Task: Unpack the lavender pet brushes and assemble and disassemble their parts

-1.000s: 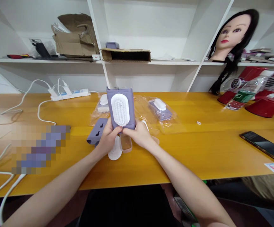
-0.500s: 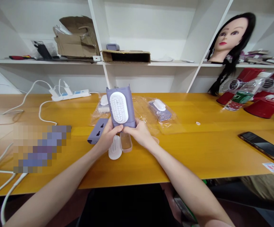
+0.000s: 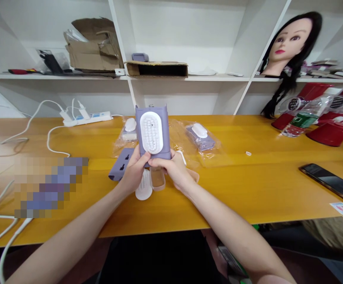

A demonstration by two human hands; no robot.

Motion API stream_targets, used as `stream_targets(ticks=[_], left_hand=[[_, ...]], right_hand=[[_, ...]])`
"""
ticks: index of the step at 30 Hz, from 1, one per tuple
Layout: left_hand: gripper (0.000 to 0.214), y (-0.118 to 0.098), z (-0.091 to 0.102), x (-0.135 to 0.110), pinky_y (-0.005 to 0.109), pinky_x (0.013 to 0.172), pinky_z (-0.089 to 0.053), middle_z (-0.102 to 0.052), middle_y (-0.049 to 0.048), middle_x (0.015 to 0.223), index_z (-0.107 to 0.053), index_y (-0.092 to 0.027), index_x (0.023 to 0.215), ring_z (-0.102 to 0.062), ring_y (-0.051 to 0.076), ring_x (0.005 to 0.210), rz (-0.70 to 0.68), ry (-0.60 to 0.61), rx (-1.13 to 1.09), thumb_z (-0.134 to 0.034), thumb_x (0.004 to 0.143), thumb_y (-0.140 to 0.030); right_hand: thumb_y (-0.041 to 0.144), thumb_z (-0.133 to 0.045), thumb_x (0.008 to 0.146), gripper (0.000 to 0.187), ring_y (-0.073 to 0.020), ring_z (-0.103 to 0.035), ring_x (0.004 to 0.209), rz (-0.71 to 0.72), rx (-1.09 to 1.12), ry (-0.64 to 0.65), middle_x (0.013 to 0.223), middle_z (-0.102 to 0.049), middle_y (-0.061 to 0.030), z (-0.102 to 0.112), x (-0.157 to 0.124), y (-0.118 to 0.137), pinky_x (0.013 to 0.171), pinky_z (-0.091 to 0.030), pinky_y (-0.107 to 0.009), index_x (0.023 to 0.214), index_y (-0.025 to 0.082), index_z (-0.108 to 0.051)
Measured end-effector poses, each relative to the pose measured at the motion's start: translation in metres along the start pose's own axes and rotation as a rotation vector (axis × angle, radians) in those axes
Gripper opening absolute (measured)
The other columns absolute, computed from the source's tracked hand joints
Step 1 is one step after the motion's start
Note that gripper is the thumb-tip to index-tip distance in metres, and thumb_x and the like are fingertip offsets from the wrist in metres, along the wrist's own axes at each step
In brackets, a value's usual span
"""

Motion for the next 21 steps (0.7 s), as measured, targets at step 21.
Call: stream_targets(ticks=[21], left_hand=[[0.042,0.003,0.003,0.007,0.04,0.097,-0.048,-0.07,0.0087,0.112,-0.066,-0.016,0.104,-0.058,0.029,0.118,0.206,-0.226,-0.318,-0.057,0.081,-0.05]], right_hand=[[0.019,-0.076,0.05,0.021,-0.0095,-0.039,0.047,-0.045,-0.073,-0.04,0.049,-0.048,0.007,-0.008,-0.012,-0.006,0.049,-0.032,-0.025,0.063,0.02,-0.06]])
Point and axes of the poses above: each hand's wrist, its own x-axis towards the middle knuckle, its own z-axis out of the back of the hand, y = z × x, the point moved 6 cm from there along x, towards the middle knuckle
